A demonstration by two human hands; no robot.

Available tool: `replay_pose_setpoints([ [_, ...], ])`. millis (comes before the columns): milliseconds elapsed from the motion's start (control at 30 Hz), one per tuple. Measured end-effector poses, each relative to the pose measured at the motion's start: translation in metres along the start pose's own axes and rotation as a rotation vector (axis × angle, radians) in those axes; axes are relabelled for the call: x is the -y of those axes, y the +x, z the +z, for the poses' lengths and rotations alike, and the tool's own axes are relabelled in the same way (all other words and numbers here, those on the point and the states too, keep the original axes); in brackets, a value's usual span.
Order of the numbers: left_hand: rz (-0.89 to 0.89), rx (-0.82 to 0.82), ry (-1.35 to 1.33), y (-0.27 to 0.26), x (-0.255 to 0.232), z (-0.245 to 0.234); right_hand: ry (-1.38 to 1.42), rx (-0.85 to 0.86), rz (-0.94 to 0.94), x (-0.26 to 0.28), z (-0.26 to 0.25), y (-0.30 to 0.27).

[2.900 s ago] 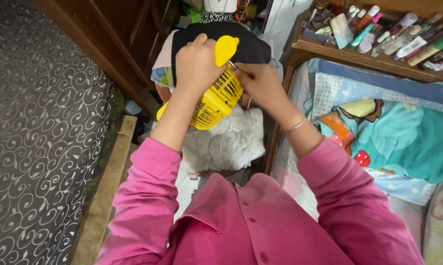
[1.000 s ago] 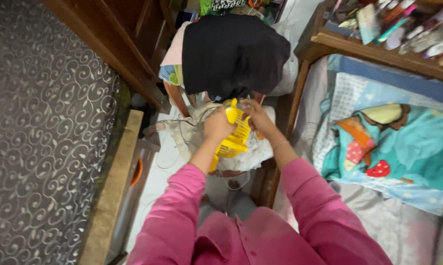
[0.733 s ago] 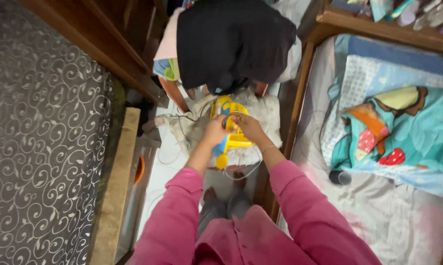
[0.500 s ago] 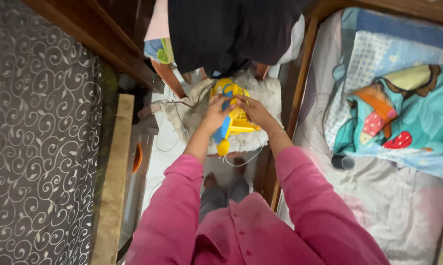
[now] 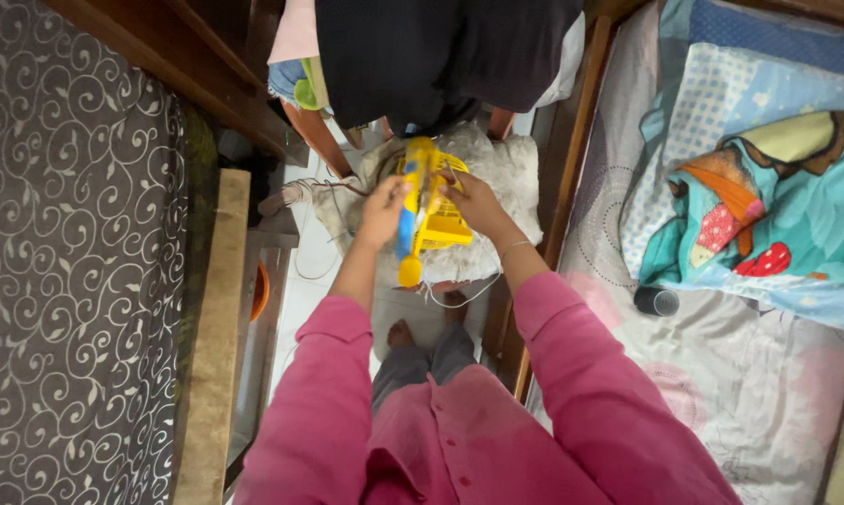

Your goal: The person assembles a small yellow portable fan by attaching the front grille to the main body using a screwdriver. They repeatedly tighten screws around the perimeter to secure the grille in place.

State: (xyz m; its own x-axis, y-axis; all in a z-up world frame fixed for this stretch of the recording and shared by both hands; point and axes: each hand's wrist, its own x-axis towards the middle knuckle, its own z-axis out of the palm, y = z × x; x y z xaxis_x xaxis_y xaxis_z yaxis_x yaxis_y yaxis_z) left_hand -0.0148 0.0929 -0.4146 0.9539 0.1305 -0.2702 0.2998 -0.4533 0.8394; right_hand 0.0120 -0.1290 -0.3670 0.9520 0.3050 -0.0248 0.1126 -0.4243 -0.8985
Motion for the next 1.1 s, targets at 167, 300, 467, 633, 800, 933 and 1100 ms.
replay_pose_setpoints([
  [167, 0.214, -0.148, -0.135, 0.021, 0.023, -0.034, 0.021, 0.017, 0.100, -0.013, -0.014, 0.016],
  [300, 0.206, -0.145, -0.115, 0.025, 0.024, -0.015, 0.027, -0.032, -0.018, -0.015, -0.008, 0.007],
  [467, 0.021, -0.101, -0.092, 0.025, 0.030, -0.024, 0.343, -0.089, 0.430, -0.025, -0.014, -0.005],
  [633, 0.014, -0.110, -0.009, 0.012, 0.029, -0.010, 0.212, -0.135, 0.370, -0.036, -0.014, -0.020],
  [800, -0.003, -0.053, 0.019, -0.004, 0.029, -0.006, -0.063, -0.331, 0.281, -0.046, 0.002, -0.024],
  [933, 0.074, -0.179, 0.122, -0.001, 0.020, -0.021, -0.130, -0.480, 0.502, -0.062, -0.001, -0.021],
  [1100, 0.054, -0.244, 0.161, -0.011, -0.024, -0.057, 0.641, -0.536, 0.497, -0.095, -0.021, -0.040],
])
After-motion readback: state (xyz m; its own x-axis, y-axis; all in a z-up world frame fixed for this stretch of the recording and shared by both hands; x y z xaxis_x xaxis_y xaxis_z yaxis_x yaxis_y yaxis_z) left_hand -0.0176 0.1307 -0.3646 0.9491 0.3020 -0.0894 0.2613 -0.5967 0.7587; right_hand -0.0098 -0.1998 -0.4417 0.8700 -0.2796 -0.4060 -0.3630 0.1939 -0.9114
